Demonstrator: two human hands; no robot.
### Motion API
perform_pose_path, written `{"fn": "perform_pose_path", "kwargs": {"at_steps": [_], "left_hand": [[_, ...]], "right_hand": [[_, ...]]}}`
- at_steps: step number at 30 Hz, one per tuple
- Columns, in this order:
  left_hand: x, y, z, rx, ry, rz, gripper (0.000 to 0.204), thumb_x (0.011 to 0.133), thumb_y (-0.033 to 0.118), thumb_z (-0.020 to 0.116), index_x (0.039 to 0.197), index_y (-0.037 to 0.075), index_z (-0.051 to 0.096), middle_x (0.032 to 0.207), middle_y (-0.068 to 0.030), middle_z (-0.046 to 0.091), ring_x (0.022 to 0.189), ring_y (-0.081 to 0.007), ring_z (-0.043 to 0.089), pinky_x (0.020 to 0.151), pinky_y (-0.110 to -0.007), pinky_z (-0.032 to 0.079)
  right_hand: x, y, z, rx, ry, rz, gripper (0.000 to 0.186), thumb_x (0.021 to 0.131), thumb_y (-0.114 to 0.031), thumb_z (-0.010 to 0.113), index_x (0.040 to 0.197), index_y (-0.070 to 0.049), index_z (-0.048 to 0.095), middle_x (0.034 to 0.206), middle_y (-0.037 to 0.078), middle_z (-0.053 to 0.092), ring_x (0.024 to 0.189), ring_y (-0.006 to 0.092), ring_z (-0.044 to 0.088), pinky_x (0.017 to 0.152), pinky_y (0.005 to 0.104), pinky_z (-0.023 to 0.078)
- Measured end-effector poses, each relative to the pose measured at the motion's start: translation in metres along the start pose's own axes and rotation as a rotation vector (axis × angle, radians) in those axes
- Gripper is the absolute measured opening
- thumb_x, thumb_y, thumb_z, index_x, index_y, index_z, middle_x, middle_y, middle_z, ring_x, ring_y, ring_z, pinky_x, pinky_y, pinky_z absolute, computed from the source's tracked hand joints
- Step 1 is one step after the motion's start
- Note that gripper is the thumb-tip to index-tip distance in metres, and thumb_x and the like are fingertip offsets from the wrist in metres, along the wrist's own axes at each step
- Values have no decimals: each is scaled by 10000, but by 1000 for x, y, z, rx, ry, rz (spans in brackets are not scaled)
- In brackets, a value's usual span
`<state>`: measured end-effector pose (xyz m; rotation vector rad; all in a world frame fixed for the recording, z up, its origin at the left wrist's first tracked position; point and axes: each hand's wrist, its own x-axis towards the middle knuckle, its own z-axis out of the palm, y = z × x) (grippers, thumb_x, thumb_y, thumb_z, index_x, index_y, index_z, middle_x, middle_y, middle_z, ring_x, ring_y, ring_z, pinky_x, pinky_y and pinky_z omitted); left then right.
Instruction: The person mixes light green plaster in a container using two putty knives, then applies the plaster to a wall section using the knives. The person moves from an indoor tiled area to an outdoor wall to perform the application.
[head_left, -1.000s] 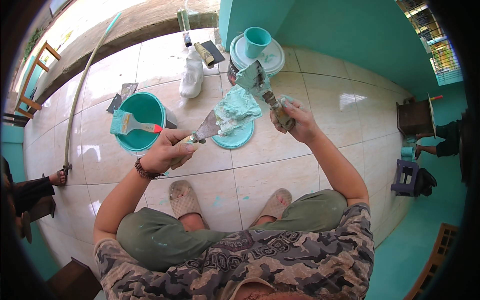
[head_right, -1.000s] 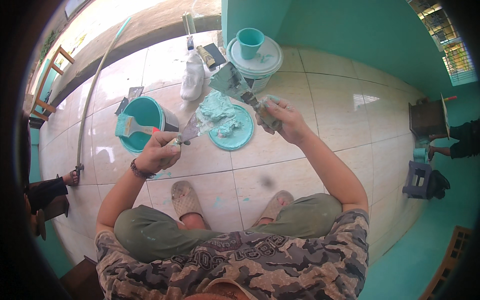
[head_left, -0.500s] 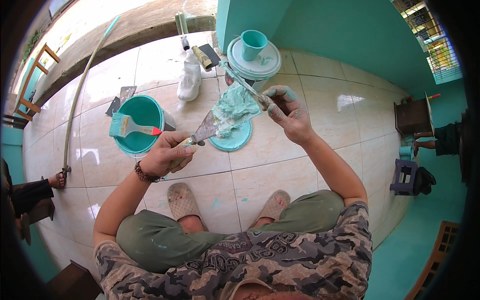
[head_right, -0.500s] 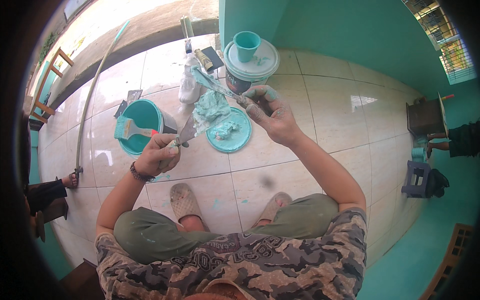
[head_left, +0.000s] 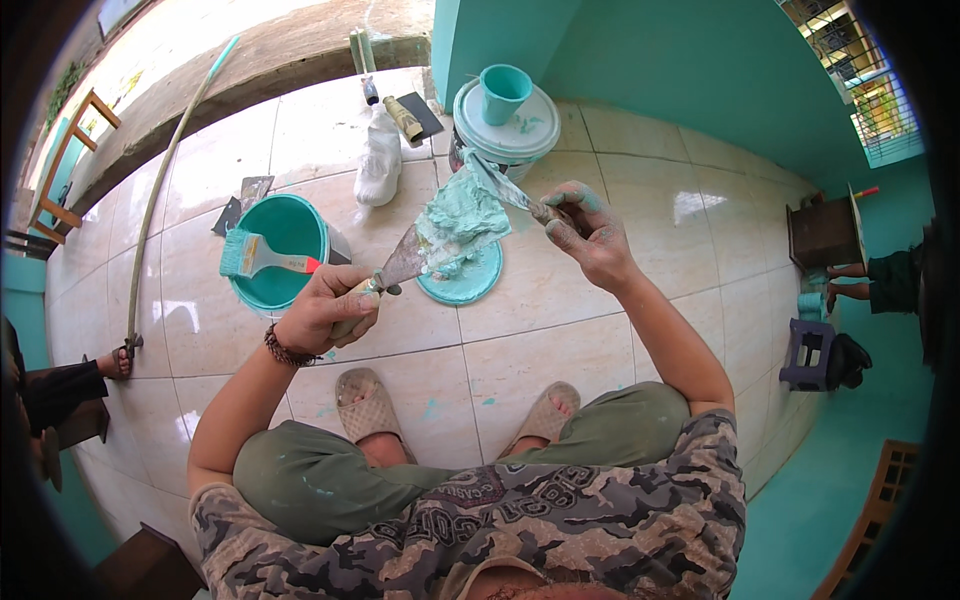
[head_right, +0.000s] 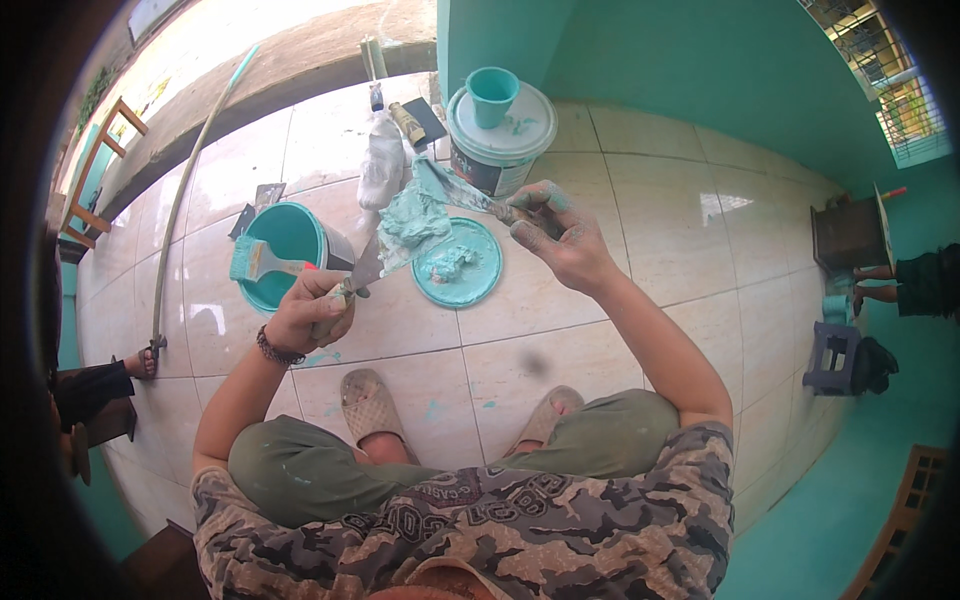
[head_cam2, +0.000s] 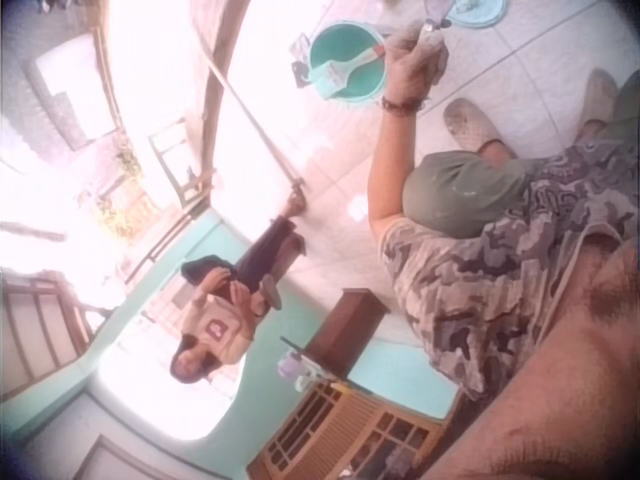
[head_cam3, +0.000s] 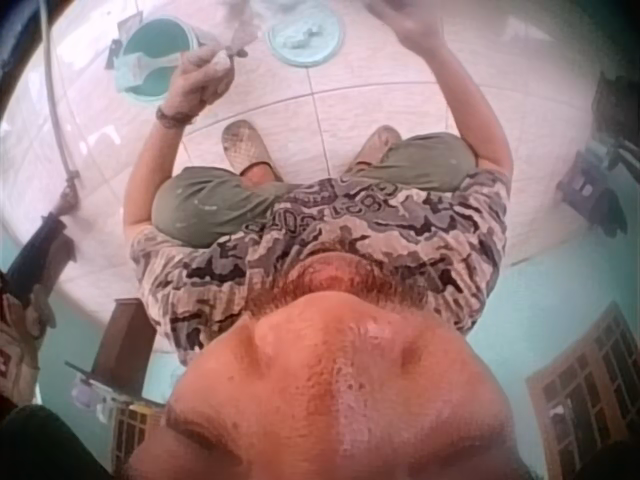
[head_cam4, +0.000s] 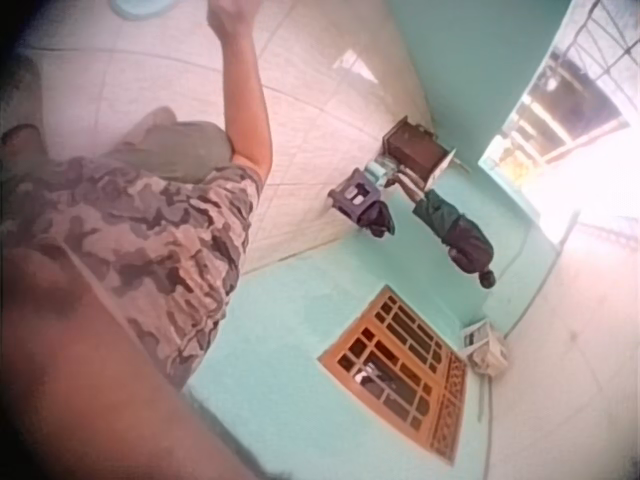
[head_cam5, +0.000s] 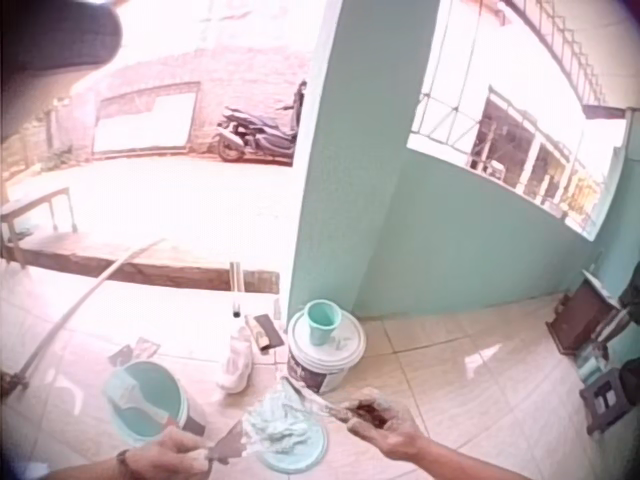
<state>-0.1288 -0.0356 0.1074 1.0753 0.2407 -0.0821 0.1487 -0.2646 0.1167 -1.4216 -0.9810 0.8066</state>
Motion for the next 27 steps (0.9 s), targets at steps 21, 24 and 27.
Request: {"fn": "perform_pose_path", "kwargs": {"at_steps": [21, 24, 27], "left_hand": [[-3, 0, -6, -32, -14, 32, 349, 822, 204, 665, 1037, -62, 598, 554, -41, 512, 389, -90, 421, 365, -226, 316], [-3, -1, -5, -9, -28, 8, 350, 821, 212, 670, 1025, -63, 601, 553, -37, 509, 385, -85, 416, 357, -222, 304], [-3, 2, 1, 11, -26, 21, 249, 859, 146, 658, 1013, -45, 618, 539, 10, 469, 384, -44, 368, 353, -208, 268]], "right_hand": [[-1, -23, -4, 376, -109, 117, 282, 980, -291, 468, 1052, -33, 555, 705, 111, 591, 552, 116, 508, 469, 239, 402], [6, -21, 0, 460, -213, 204, 335, 975, -341, 458, 1004, -25, 566, 626, 121, 561, 438, 123, 449, 382, 236, 346], [9, -3, 1, 484, -312, 300, 362, 957, -361, 491, 950, -14, 592, 602, 119, 557, 409, 126, 444, 350, 232, 325]]}}
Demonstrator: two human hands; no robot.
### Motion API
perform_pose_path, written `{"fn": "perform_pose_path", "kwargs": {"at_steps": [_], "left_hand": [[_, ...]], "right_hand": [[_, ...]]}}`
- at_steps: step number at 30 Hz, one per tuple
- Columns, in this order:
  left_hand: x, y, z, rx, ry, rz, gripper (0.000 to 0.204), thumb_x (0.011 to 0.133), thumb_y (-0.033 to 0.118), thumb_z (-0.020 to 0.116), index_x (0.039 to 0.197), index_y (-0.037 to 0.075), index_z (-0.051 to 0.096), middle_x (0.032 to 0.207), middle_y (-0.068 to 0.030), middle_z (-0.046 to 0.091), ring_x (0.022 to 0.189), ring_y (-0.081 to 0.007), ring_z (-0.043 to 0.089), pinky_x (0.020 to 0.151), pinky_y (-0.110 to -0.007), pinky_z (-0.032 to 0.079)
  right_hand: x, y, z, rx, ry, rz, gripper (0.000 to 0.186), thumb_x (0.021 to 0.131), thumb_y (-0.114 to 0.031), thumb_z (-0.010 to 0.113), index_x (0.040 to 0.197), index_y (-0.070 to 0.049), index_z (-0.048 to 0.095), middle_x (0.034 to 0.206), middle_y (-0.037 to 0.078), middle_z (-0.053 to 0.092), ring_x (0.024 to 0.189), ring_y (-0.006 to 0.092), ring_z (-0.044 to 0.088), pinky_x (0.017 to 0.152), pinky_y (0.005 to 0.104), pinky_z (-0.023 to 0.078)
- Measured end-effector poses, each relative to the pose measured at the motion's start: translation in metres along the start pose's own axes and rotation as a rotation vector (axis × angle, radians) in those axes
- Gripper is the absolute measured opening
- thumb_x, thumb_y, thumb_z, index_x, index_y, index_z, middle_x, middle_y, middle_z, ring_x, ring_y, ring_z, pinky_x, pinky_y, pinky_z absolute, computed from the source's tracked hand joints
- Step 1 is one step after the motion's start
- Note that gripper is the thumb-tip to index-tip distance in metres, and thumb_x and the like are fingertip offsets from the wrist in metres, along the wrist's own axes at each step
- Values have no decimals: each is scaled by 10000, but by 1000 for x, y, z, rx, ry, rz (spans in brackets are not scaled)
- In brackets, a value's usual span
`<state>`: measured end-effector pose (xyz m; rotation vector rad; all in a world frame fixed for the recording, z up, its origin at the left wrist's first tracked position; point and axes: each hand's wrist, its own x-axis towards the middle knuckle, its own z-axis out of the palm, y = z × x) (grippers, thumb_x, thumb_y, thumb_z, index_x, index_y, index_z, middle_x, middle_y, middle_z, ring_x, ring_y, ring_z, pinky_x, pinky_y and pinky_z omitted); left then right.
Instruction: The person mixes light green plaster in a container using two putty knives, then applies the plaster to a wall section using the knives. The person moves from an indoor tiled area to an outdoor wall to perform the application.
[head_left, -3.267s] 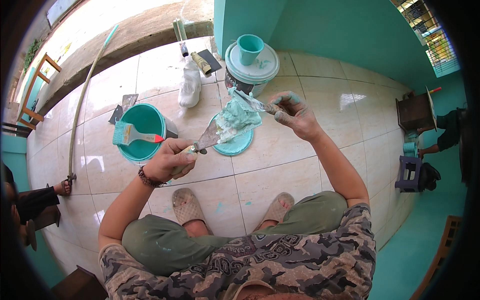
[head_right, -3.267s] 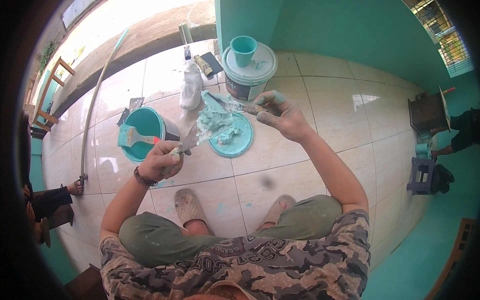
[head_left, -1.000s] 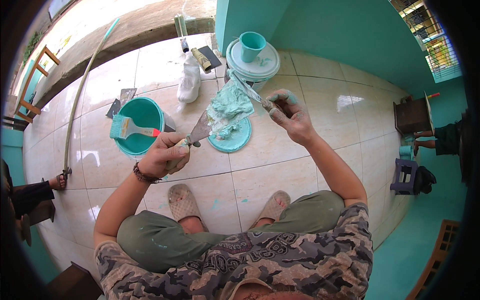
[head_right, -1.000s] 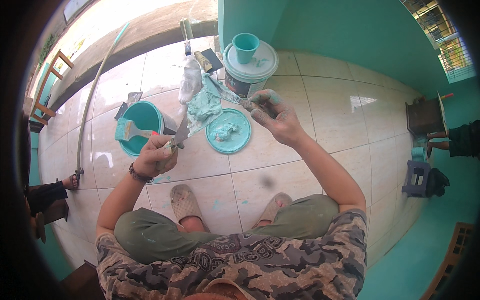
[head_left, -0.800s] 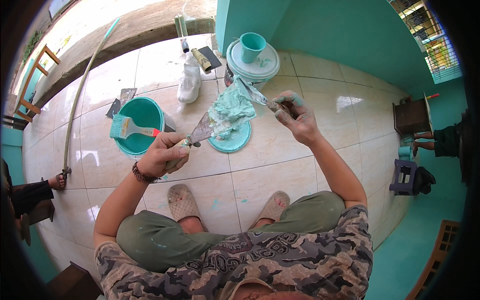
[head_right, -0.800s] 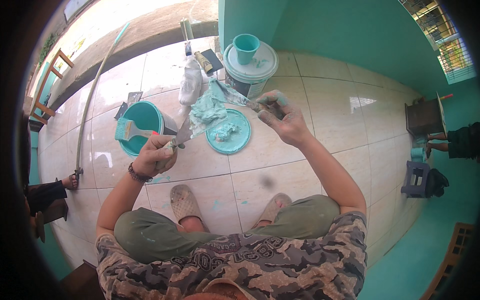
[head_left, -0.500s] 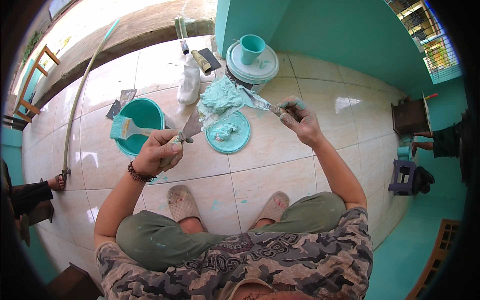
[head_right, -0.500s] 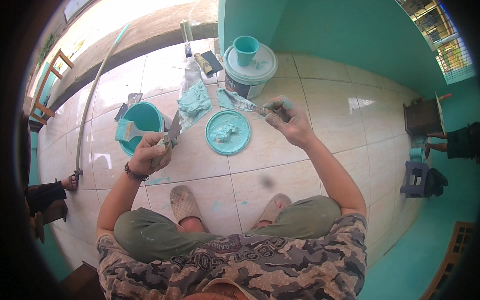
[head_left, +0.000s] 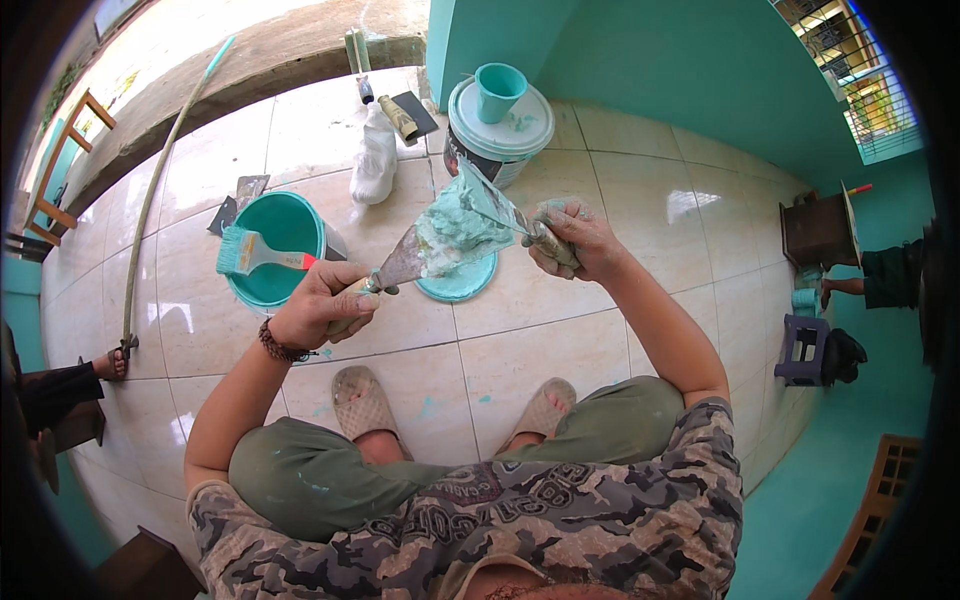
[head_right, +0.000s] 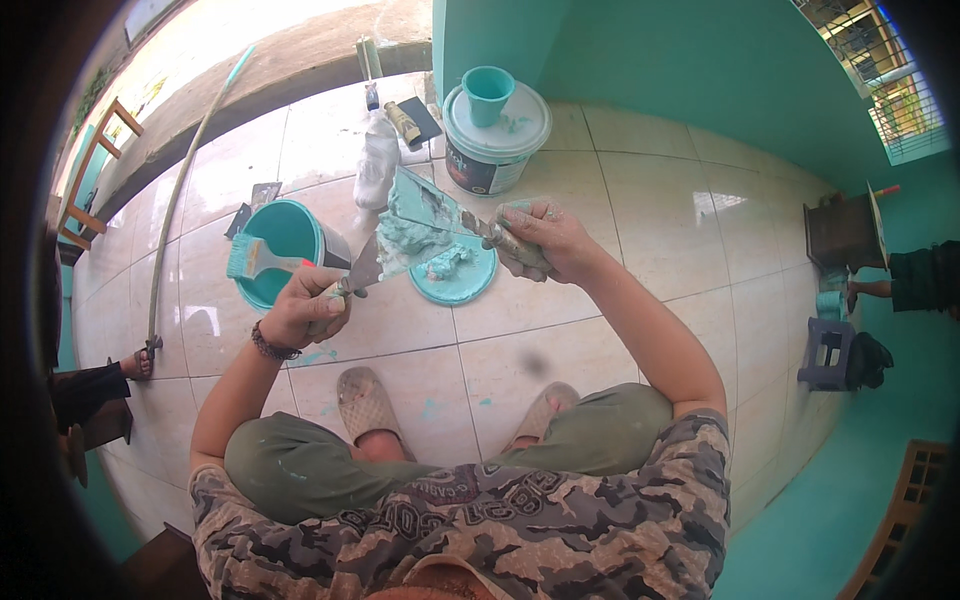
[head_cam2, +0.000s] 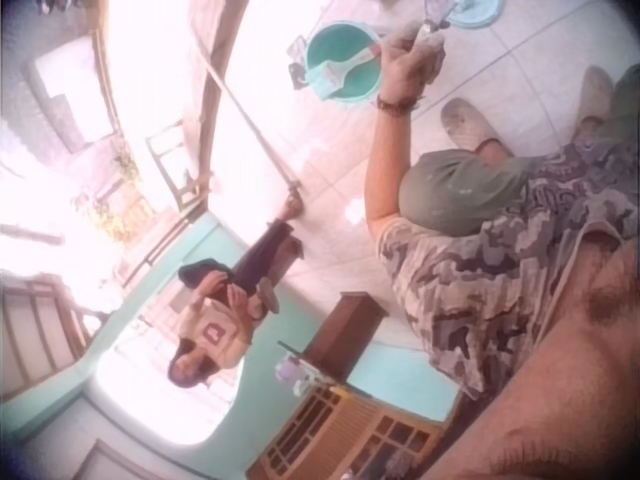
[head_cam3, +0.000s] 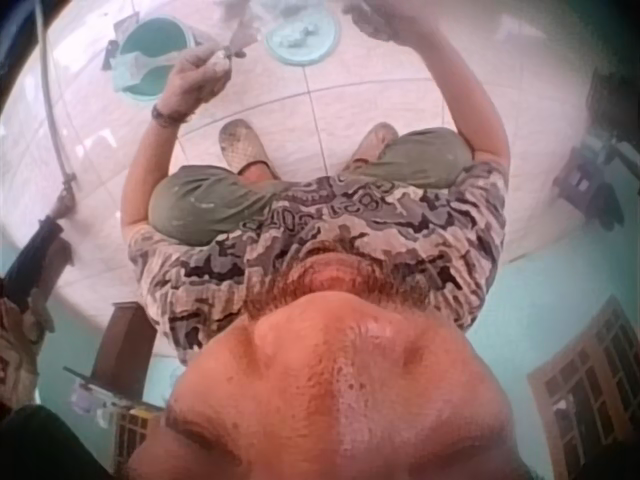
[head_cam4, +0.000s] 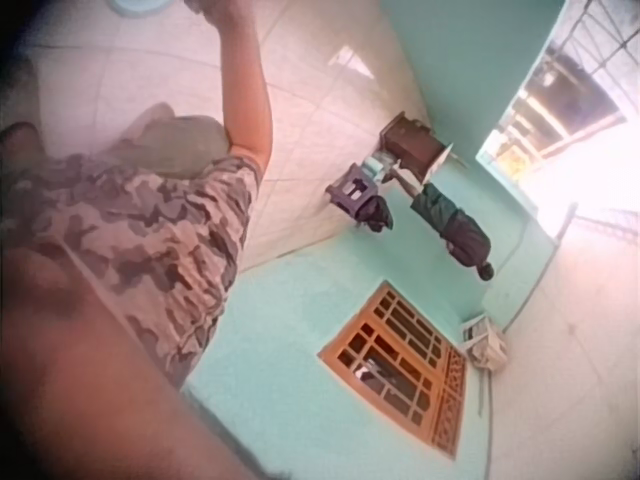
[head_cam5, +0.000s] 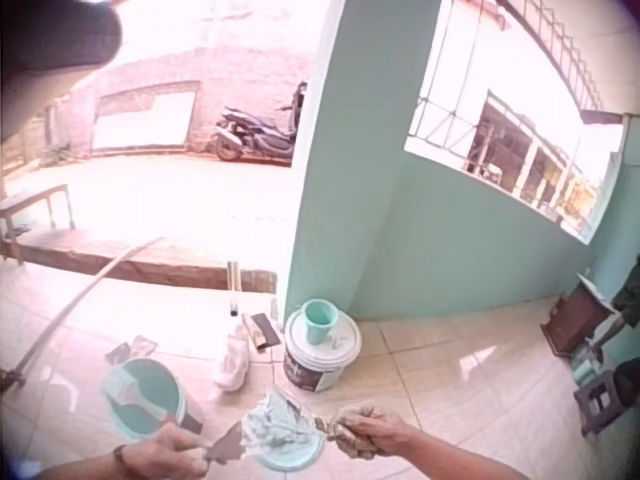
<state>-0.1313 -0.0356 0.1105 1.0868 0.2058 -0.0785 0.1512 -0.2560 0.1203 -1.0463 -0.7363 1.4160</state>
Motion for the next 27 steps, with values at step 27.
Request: {"fn": "perform_pose_path", "kwargs": {"at_steps": [27], "left_hand": [[8, 0, -7, 57, 60, -5, 319, 847, 234, 640, 994, -47, 603, 511, -6, 475, 366, -71, 386, 354, -212, 289]], "right_hand": [[-15, -8, -6, -221, 299, -317, 294, 986, -311, 490, 1050, -42, 590, 740, 51, 588, 584, 87, 498, 514, 227, 387]]}}
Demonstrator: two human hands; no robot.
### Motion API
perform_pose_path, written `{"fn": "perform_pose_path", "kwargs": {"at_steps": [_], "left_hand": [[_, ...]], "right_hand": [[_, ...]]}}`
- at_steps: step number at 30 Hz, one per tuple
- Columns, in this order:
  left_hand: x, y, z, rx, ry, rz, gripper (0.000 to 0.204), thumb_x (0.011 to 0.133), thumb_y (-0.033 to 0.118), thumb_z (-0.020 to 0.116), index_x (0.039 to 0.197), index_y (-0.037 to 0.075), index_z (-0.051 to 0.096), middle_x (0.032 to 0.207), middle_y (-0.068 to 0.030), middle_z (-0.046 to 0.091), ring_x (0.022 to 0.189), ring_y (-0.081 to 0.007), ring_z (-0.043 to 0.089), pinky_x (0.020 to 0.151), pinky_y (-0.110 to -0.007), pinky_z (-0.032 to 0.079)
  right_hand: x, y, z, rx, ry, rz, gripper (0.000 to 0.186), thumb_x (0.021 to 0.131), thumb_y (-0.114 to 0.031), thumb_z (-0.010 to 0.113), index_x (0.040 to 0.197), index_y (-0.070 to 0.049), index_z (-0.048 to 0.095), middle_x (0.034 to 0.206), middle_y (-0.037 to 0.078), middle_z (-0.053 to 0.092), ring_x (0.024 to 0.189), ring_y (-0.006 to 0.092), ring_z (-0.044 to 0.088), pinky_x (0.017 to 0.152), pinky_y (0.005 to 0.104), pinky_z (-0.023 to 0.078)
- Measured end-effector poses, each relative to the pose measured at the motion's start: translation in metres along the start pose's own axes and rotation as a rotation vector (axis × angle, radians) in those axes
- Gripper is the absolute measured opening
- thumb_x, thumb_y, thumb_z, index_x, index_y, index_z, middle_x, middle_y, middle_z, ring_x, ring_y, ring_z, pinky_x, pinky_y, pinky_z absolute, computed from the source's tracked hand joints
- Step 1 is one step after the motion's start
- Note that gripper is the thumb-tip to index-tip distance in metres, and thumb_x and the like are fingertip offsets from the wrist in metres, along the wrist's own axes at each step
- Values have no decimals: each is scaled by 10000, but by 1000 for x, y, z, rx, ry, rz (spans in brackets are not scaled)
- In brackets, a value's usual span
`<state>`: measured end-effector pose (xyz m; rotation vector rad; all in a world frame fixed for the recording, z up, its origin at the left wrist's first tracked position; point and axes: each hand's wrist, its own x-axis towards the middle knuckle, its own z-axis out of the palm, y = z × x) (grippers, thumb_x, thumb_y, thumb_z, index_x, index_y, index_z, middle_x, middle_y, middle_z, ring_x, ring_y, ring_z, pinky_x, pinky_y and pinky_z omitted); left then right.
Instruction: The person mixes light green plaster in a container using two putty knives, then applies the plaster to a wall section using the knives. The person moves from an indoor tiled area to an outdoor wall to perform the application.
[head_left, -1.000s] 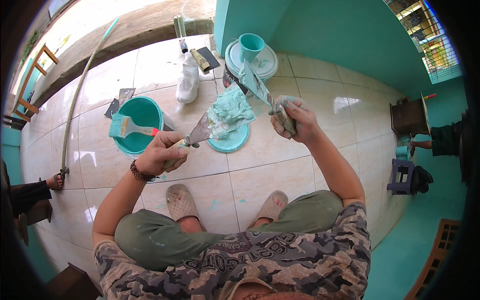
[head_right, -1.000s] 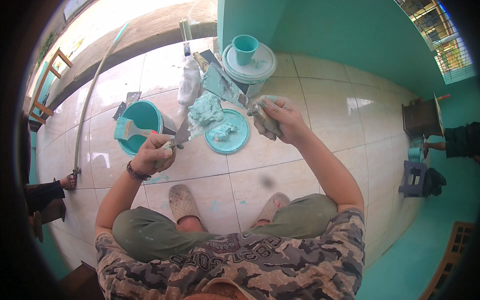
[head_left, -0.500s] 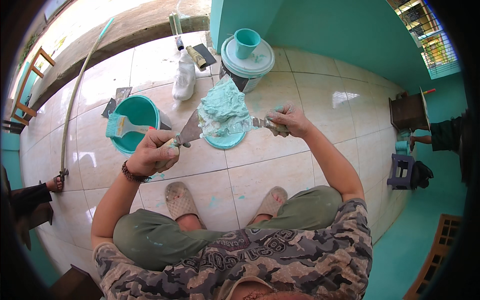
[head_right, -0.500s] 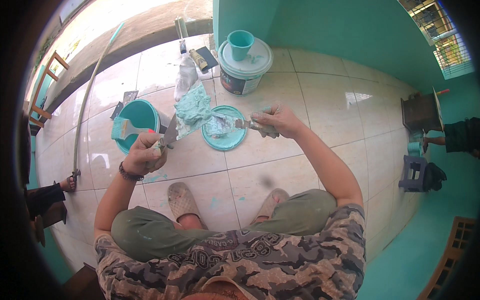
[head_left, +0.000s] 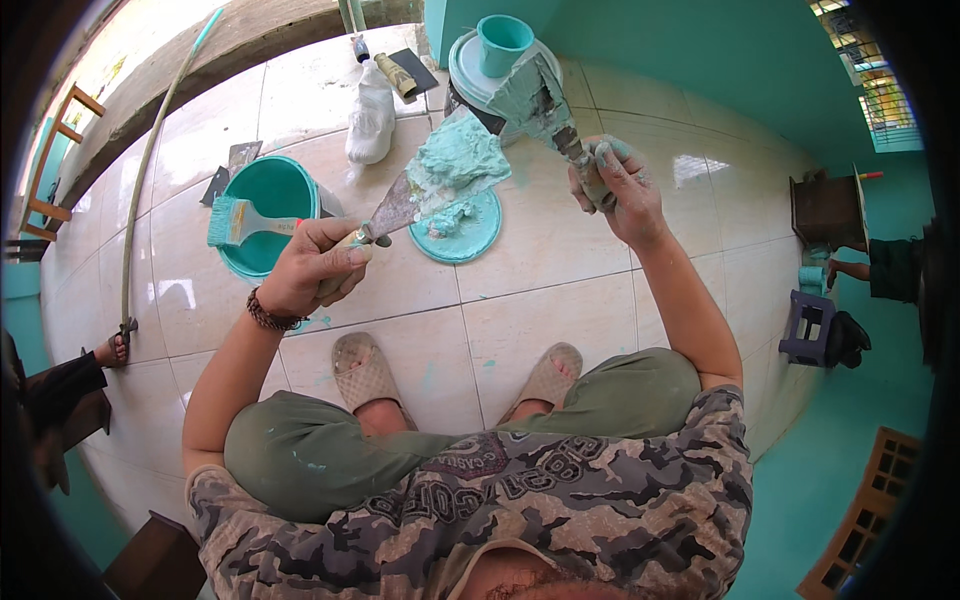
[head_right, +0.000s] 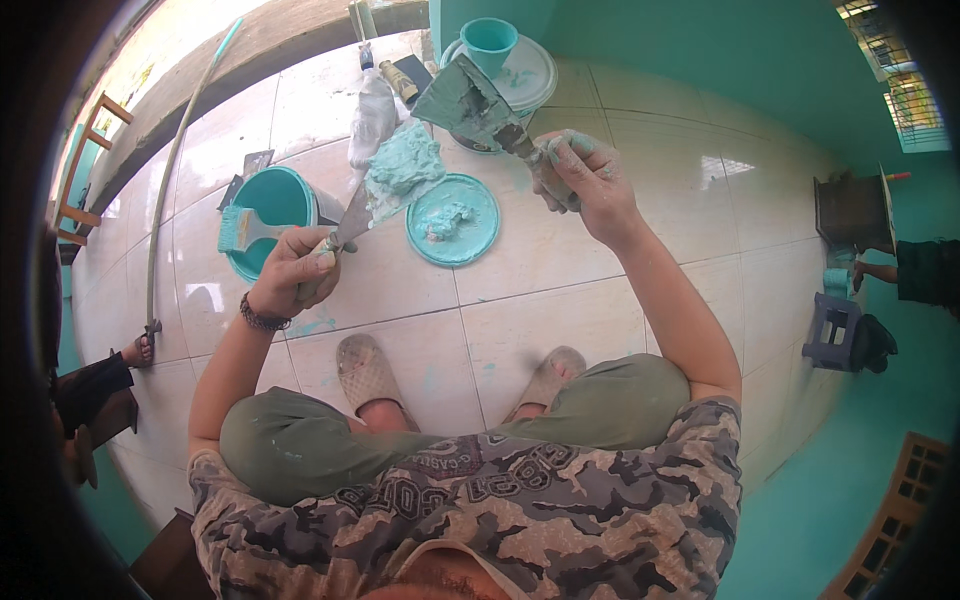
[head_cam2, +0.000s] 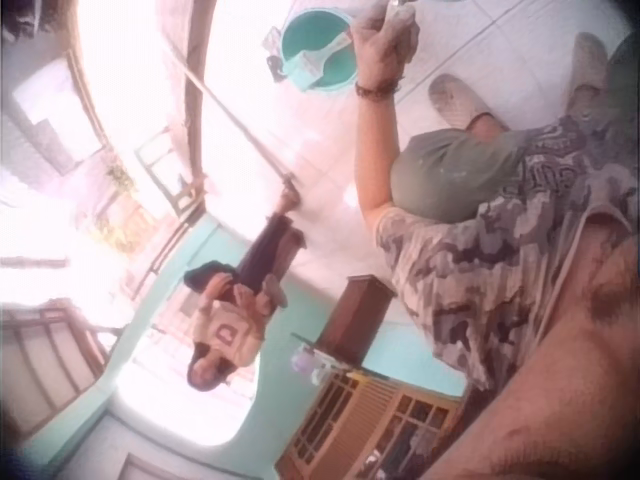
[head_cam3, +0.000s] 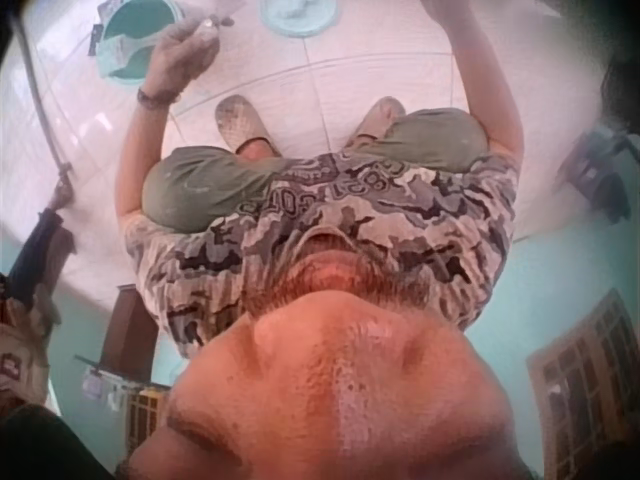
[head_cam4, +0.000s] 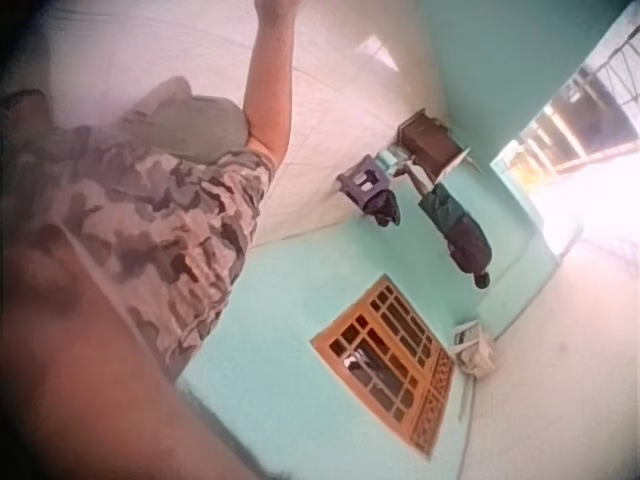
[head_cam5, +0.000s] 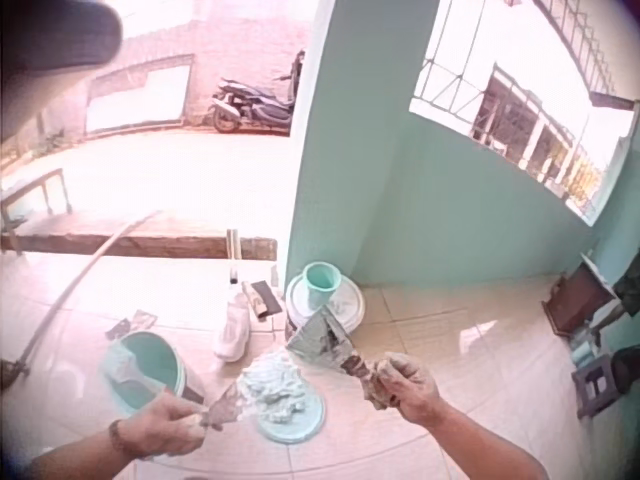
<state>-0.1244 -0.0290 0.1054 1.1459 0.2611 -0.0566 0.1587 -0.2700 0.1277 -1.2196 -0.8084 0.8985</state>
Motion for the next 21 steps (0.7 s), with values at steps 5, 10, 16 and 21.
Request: {"fn": "perform_pose_path", "kwargs": {"at_steps": [5, 10, 16, 21], "left_hand": [[-1, -15, -3, -24, 39, -19, 272, 909, 164, 593, 1084, -44, 591, 526, 36, 422, 404, -40, 355, 362, -191, 276], [0, -23, -8, 8, 61, -23, 290, 899, 221, 588, 1057, -22, 567, 584, -11, 485, 413, -50, 381, 369, -194, 296], [5, -23, -9, 52, 65, -79, 292, 893, 236, 590, 1036, -17, 563, 585, -20, 494, 397, -57, 382, 357, -196, 282], [7, -24, -8, 77, 39, -120, 314, 881, 226, 597, 1053, -36, 580, 555, -3, 480, 389, -56, 385, 345, -202, 271]], "right_hand": [[0, 17, 0, -293, -21, -169, 377, 973, -304, 517, 1246, -43, 508, 937, 46, 569, 810, 120, 503, 735, 262, 408], [-4, 30, -11, -171, -12, -126, 263, 881, -168, 660, 1095, -51, 562, 969, 16, 584, 871, 96, 543, 777, 248, 446], [-1, 42, -17, -261, -5, -126, 249, 917, -124, 604, 1147, -63, 529, 995, -18, 550, 864, 66, 493, 765, 218, 414], [-3, 33, -16, -450, -61, -93, 320, 948, -180, 576, 1238, -57, 521, 1040, 39, 594, 970, 115, 543, 867, 264, 450]]}}
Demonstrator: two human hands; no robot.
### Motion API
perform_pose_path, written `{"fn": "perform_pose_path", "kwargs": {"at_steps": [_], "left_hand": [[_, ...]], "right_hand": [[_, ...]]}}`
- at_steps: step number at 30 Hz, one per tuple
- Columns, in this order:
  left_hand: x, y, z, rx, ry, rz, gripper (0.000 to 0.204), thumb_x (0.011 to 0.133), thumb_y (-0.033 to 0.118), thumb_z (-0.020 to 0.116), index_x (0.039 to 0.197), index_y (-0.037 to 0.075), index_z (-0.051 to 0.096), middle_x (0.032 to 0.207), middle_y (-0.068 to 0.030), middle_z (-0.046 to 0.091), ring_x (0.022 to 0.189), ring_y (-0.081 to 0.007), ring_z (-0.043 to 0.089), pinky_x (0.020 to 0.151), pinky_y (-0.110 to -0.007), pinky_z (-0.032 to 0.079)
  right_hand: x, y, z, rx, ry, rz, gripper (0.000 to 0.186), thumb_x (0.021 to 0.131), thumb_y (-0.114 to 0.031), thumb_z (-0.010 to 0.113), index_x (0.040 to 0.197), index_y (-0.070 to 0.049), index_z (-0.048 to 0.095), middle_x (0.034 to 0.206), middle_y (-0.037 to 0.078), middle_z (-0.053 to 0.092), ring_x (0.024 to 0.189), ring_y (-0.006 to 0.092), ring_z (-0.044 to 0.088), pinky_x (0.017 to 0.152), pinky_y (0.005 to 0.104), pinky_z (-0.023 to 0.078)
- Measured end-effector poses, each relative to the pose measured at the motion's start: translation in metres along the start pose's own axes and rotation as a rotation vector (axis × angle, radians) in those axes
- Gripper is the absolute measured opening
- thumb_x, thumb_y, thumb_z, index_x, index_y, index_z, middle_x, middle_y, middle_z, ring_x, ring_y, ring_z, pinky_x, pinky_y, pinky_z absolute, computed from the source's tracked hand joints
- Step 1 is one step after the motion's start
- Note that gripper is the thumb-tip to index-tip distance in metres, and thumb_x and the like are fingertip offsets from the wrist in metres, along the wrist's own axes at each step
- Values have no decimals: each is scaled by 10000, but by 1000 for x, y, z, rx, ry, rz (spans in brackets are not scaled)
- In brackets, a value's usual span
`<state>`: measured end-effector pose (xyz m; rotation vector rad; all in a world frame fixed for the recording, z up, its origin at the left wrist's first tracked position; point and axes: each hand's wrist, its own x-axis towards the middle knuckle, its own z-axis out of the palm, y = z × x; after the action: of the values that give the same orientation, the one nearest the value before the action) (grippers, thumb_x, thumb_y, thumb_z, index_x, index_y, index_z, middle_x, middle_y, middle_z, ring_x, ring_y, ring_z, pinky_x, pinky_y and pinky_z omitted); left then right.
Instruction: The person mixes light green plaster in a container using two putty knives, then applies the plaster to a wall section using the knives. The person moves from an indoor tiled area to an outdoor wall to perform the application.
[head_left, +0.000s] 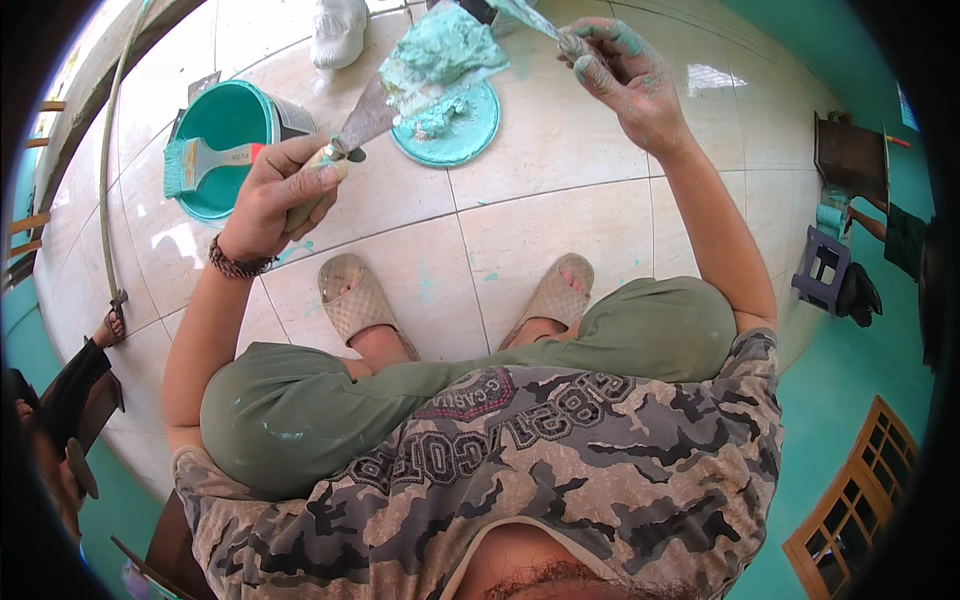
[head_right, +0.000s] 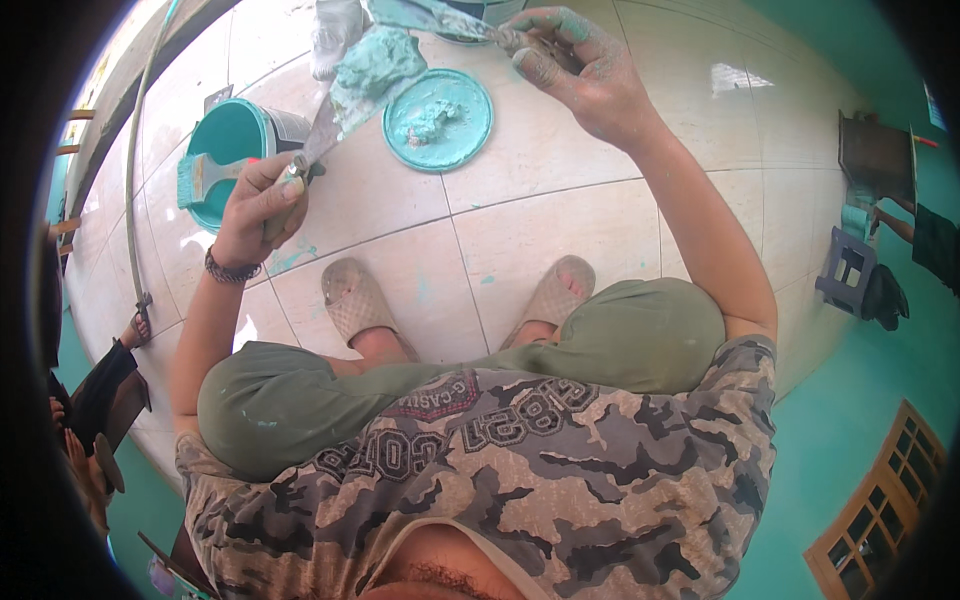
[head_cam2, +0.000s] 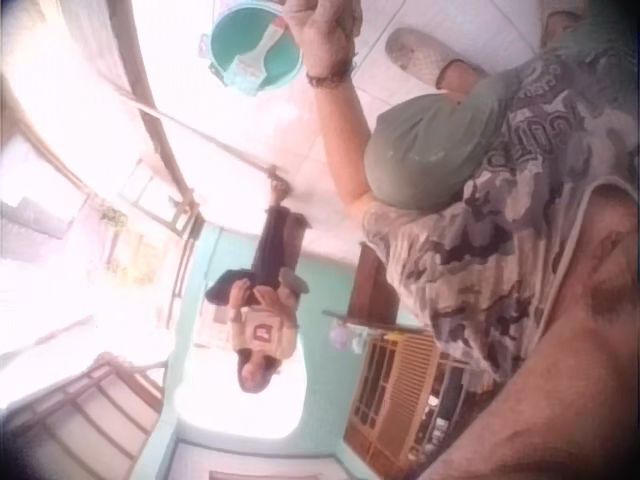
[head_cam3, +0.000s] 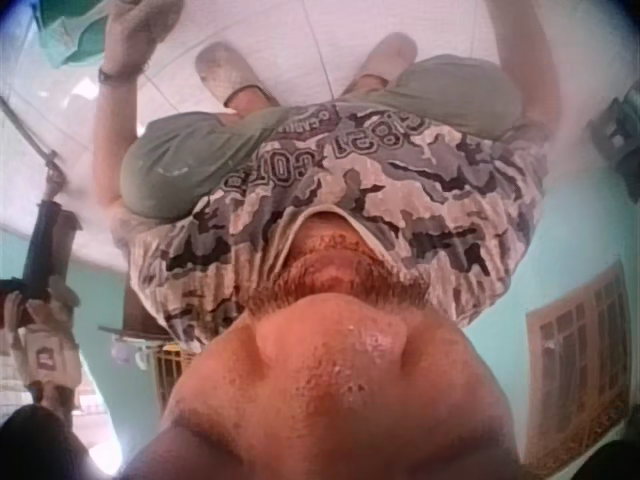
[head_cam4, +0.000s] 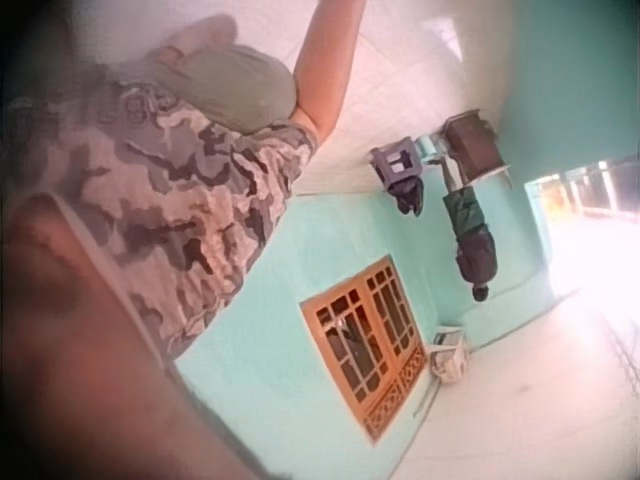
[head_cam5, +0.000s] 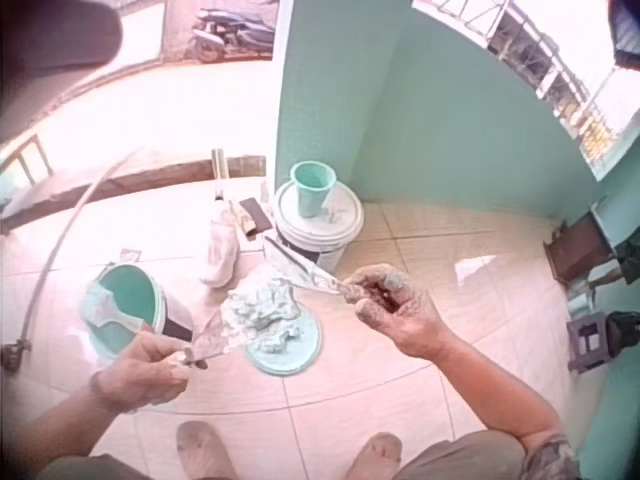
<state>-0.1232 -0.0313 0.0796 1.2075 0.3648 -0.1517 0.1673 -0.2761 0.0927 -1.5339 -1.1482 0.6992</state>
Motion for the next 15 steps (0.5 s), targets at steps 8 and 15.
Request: {"fn": "perform_pose_path", "kwargs": {"at_steps": [8, 15], "left_hand": [[-10, -4, -12, 2, 132, 69, 334, 891, 177, 620, 1117, -66, 584, 542, 19, 461, 377, -34, 352, 354, -180, 265], [-25, -12, -19, 111, 258, 13, 394, 882, 196, 617, 1174, -61, 556, 612, 11, 489, 426, -31, 362, 386, -181, 256]], "right_hand": [[-68, 47, -6, -377, 46, 296, 297, 883, -178, 662, 1143, -62, 577, 968, 50, 641, 889, 151, 625, 759, 280, 502], [-209, 97, 85, -683, 55, 523, 260, 830, -259, 687, 1026, -97, 633, 949, 68, 637, 762, 265, 651, 642, 360, 525]]}}
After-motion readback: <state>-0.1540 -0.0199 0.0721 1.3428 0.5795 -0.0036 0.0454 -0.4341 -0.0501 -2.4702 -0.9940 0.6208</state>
